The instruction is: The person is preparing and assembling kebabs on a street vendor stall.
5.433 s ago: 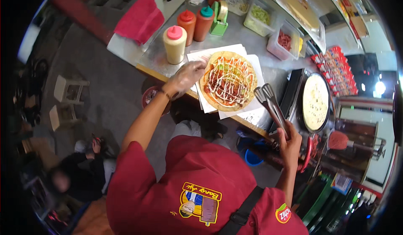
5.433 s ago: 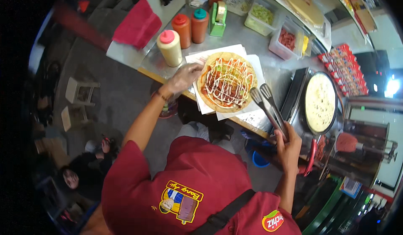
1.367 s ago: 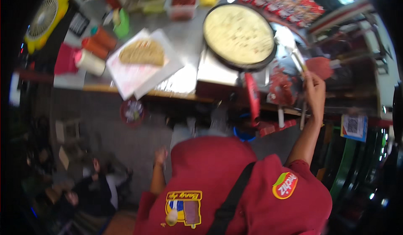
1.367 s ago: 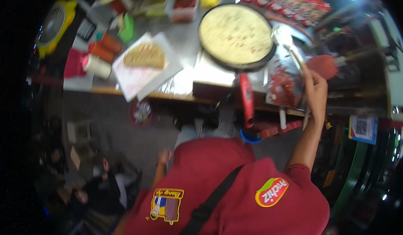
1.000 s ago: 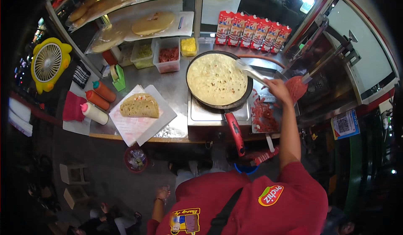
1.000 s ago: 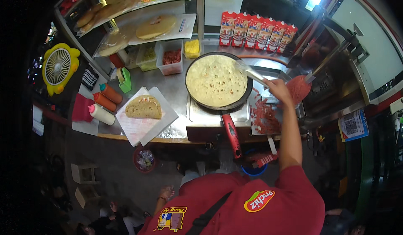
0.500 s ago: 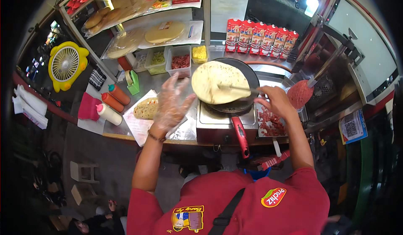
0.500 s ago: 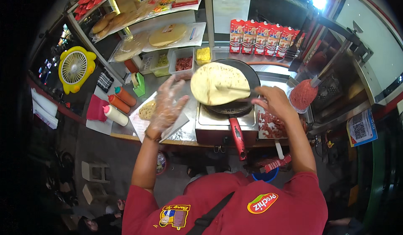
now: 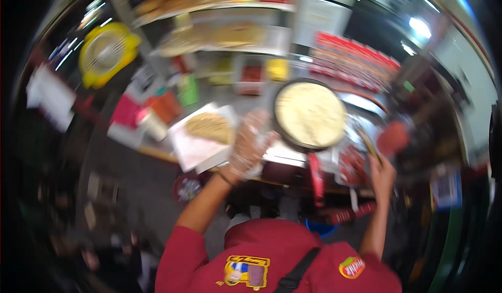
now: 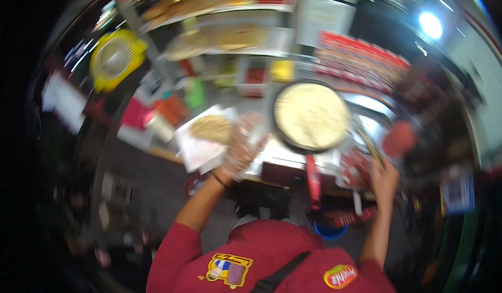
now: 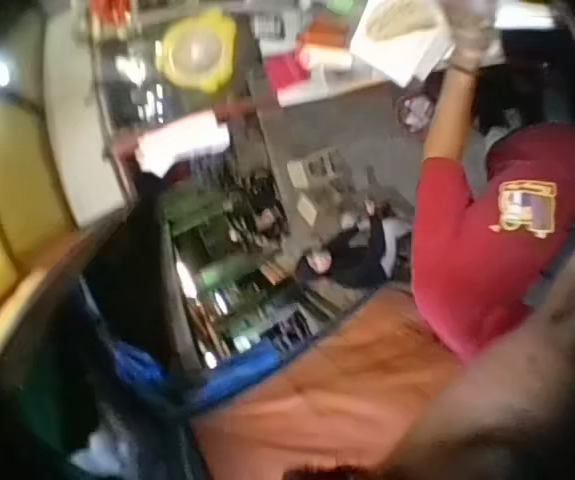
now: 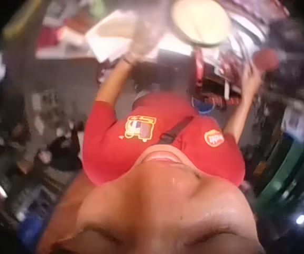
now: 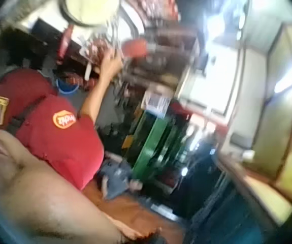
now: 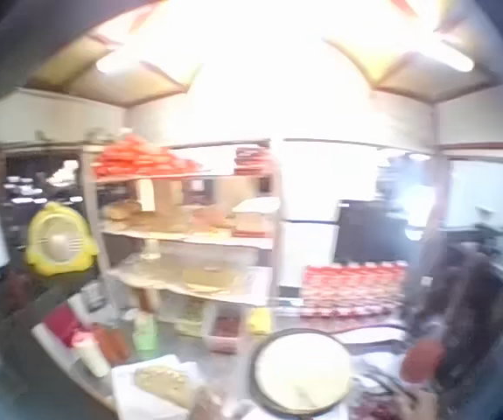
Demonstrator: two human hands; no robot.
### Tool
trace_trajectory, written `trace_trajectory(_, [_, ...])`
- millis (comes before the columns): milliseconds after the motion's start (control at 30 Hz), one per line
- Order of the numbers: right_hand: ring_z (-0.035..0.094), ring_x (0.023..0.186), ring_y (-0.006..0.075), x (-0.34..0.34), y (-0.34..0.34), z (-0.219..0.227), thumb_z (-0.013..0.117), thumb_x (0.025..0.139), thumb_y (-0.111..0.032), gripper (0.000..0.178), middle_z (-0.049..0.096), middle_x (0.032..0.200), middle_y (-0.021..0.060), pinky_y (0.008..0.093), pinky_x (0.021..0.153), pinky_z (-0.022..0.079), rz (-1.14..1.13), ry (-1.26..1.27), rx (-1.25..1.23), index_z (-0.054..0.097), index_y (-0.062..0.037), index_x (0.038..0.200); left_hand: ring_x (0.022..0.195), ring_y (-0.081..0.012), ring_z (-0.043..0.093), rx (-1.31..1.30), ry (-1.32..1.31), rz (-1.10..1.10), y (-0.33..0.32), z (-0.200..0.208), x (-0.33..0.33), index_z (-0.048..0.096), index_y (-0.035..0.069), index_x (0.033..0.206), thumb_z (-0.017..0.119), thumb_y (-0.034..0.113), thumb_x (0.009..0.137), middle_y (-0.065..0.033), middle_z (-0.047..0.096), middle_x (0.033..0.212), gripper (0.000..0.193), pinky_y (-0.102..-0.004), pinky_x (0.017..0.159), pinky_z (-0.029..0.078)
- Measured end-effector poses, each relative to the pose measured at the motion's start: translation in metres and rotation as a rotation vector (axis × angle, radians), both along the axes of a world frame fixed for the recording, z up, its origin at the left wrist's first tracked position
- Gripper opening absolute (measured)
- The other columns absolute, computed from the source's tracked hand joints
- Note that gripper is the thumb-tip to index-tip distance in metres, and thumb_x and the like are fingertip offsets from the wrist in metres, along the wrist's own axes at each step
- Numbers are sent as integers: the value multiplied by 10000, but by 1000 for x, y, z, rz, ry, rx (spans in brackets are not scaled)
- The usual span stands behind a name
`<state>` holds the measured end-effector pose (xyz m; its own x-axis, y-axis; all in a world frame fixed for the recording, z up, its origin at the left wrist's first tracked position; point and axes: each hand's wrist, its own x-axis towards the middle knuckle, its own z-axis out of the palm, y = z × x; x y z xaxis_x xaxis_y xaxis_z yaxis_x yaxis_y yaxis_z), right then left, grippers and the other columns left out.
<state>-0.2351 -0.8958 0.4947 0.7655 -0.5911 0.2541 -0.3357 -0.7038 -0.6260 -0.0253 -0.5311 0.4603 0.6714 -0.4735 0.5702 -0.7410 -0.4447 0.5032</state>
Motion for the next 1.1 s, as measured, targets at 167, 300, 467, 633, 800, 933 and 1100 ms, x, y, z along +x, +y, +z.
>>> trace_trajectory(167, [697,743,312,-85,-39,-118,630,1040,-386,410,725,839,184,451,629,541,-52,128,-578,707,0,1156,906,-342,687,142,779,-359,20,-94,-121,731,25,1003,604,489,980,-203,722,967,482,-481,824,538])
trace_trajectory(300, [589,539,223,-68,-31,-126,644,990,-454,794,656,717,91,342,512,503,-87,372,-1049,351,-89,1631,785,-398,685,362,982,-609,-10,-163,-152,719,-37,848,631,367,876,-237,701,823,414,-526,734,526])
trace_trajectory(467, [521,684,173,-10,101,-50,600,1015,-451,750,575,849,62,301,626,502,484,60,19,308,-164,1644,873,-461,690,-14,691,-163,-45,-127,-164,700,-53,823,654,353,869,-270,695,832,410,-553,788,541])
trace_trajectory(633, [397,677,93,-12,198,-3,519,1092,-367,588,424,833,-19,248,629,465,308,182,849,341,-313,1650,870,-450,712,-120,675,-15,-73,-120,-164,714,-52,849,672,391,874,-287,708,881,446,-515,785,577])
trace_trajectory(800, [504,586,28,-38,72,-110,487,1116,-265,260,543,766,-46,179,480,409,214,-258,1288,583,-88,1281,749,-435,702,-47,567,-109,-79,-106,-162,722,-5,768,633,377,878,-272,681,777,407,-523,704,567])
trace_trajectory(933, [363,478,19,-11,125,-24,534,1111,-198,133,414,668,-78,213,404,292,432,-158,1384,565,-76,1153,725,-422,704,46,533,35,-69,-118,-140,720,25,730,571,387,981,-240,691,768,465,-542,691,561])
trace_trajectory(1100, [337,429,35,-20,113,25,555,1103,-249,243,414,636,-41,220,409,286,354,-231,1251,593,-21,1181,816,-437,684,-32,541,30,-87,-118,-141,714,6,776,689,393,944,-247,695,829,423,-532,762,530])
